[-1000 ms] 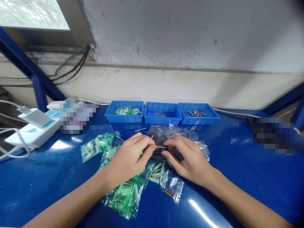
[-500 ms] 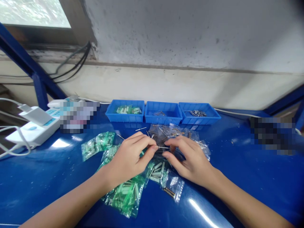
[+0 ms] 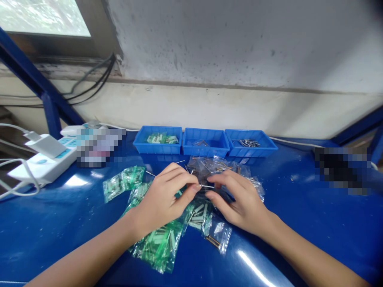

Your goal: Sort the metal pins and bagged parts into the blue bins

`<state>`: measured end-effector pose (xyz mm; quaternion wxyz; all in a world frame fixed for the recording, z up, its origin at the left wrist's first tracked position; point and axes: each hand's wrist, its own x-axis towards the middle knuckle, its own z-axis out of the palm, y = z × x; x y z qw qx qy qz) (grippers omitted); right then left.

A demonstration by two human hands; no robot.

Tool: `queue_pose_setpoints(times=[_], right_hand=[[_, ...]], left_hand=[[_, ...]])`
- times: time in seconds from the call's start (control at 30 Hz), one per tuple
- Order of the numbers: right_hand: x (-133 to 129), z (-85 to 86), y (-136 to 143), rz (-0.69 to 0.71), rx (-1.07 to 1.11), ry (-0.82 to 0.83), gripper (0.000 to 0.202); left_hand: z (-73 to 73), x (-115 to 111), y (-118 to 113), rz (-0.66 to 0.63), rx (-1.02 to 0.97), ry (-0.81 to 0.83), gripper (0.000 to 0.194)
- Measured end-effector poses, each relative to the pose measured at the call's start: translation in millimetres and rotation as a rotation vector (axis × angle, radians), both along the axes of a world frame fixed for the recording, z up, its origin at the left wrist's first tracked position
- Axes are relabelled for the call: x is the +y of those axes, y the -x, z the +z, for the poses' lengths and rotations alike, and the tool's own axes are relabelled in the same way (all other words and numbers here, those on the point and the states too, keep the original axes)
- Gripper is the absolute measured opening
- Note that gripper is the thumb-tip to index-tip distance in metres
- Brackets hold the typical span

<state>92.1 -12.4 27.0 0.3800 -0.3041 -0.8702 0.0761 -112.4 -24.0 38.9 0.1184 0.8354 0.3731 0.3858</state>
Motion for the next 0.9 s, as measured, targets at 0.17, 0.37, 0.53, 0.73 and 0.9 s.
queue_pose_setpoints(times=[0.17,0.37,0.53,0.73,0.9], right_hand=[[-1.2,1.6,0.6,0.025,0.008,-0.025,0.008],[0.9,4.2,-0.3,0.02,0.026,-0.015,0.009],[0.5,4.4,1.0,0.039,0.021,-0.047,0.008],[5.3,23.0,-27.6,-0.196,0.158,-0.271,0.01],[39.0,30.0,-70.0,-0.884,-0.104,-0.016,0.028]], left_hand=[[0.0,-0.6,0.8,-0.04,0.007,0.021,0.01],[-1.3,0.0,0.1,-0.001,-0.005,0.001,0.006],[-0.3,0.6,0.3,-0.041,0.034,0.0,0.012],[17.2,22.1,35.1,0.232,0.324,0.096,0.023],[11.5,42.0,89.3,0.309,0.53,0.221,0.025]])
